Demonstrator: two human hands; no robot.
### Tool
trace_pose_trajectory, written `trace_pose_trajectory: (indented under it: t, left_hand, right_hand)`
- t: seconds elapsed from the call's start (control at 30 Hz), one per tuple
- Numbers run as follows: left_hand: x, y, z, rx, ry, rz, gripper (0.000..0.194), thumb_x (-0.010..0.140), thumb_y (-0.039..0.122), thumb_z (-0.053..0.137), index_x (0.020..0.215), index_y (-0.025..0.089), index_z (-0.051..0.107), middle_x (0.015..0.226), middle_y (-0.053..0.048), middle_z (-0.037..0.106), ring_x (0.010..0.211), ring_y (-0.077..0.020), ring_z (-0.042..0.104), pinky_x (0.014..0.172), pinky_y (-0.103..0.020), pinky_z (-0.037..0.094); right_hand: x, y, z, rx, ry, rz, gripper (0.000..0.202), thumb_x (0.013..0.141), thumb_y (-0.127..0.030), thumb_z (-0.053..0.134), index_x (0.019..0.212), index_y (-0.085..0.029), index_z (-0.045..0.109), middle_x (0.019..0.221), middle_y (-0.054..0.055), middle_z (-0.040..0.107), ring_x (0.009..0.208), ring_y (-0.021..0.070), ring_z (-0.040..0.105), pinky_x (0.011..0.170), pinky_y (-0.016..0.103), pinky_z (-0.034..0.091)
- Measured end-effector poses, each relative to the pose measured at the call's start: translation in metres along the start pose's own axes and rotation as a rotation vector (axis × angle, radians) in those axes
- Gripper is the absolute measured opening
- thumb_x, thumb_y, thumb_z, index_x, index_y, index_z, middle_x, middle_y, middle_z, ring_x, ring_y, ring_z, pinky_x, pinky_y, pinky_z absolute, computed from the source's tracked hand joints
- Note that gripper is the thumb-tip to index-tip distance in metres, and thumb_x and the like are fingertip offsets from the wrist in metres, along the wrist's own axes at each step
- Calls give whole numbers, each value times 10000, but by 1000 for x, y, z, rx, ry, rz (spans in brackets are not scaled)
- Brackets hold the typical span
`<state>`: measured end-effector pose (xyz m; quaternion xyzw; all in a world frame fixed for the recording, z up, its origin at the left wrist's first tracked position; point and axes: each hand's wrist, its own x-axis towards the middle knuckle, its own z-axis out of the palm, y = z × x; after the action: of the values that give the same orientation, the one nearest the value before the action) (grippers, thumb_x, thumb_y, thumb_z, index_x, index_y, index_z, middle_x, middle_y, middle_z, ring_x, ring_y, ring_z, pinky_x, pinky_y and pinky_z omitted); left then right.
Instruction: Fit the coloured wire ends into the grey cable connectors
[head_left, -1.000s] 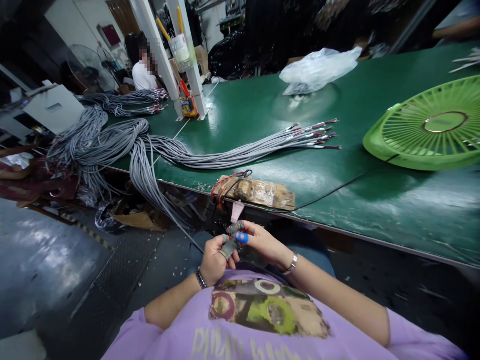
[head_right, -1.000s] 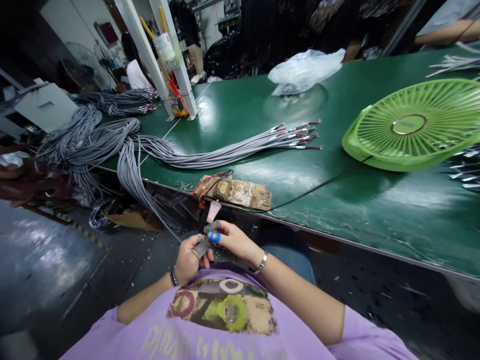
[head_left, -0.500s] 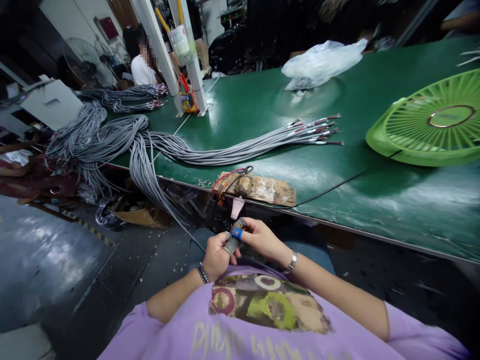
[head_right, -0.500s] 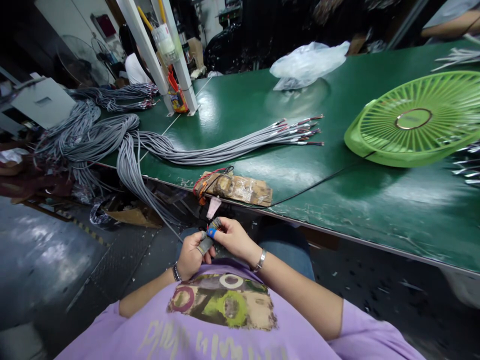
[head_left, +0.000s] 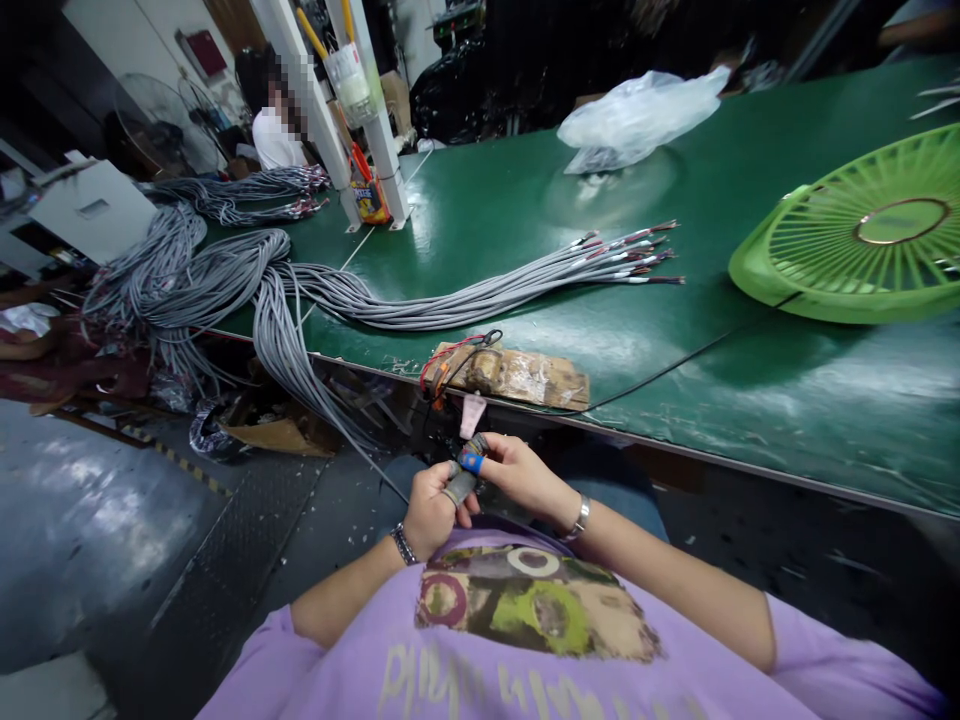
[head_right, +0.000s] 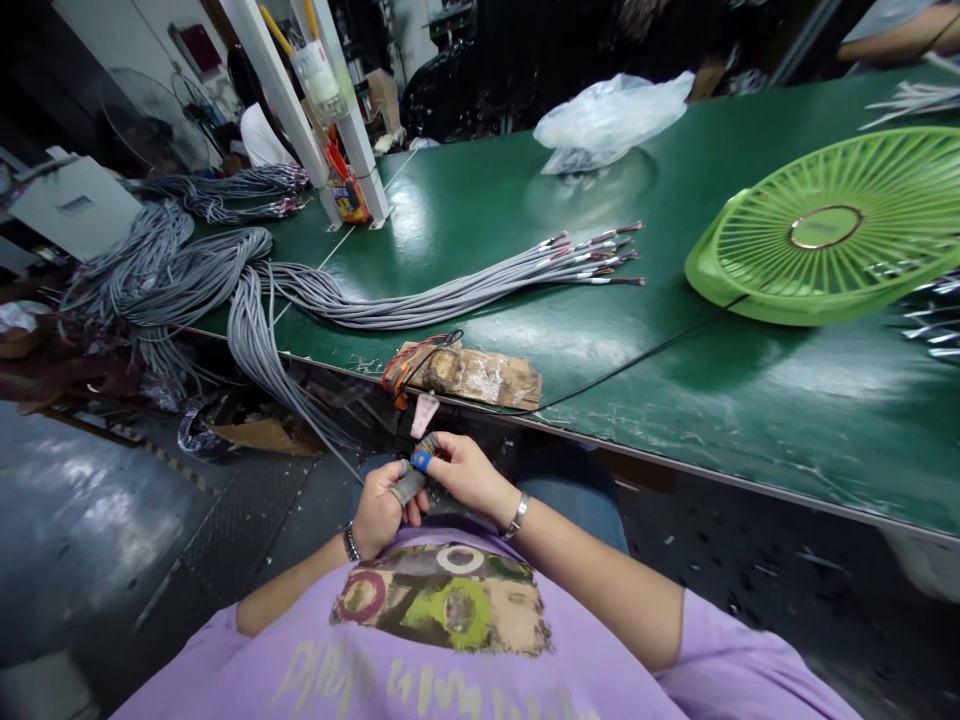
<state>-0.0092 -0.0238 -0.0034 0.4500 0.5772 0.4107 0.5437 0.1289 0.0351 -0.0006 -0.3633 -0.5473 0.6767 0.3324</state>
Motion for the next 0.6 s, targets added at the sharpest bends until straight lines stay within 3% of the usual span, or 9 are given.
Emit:
trace_pose_trajectory:
  t: [0.33, 0.5, 0.6]
  left_hand:
    - [4, -12, 3, -197, 15, -71, 339, 756, 443, 589, 595, 146, 560, 467, -12, 596, 311, -72, 472, 328, -178, 254]
    - [3, -14, 4, -290, 61, -65, 341, 711, 483, 628, 662, 151, 566, 478, -4, 605, 308, -77, 471, 323, -181, 274]
    - [3, -15, 3, -265, 63, -58, 341, 717, 482, 624, 649, 154, 558, 484, -7, 612, 317, -80, 487, 328, -180, 275]
  right_hand:
    - [2, 8, 0, 104, 58, 37, 333, 715, -482, 672, 714, -152, 622, 609, -16, 547, 545, 92, 440, 547, 235, 359]
    - [0, 9, -6, 229, -71, 71, 357, 676, -451, 726, 846, -145, 654, 734, 10, 601, 617, 101, 488, 585, 233, 376]
    - [-1, 9, -5, 199, -59, 55, 332, 672, -425, 732, 840, -148, 663, 756, 15, 611, 630, 106, 488, 585, 232, 374]
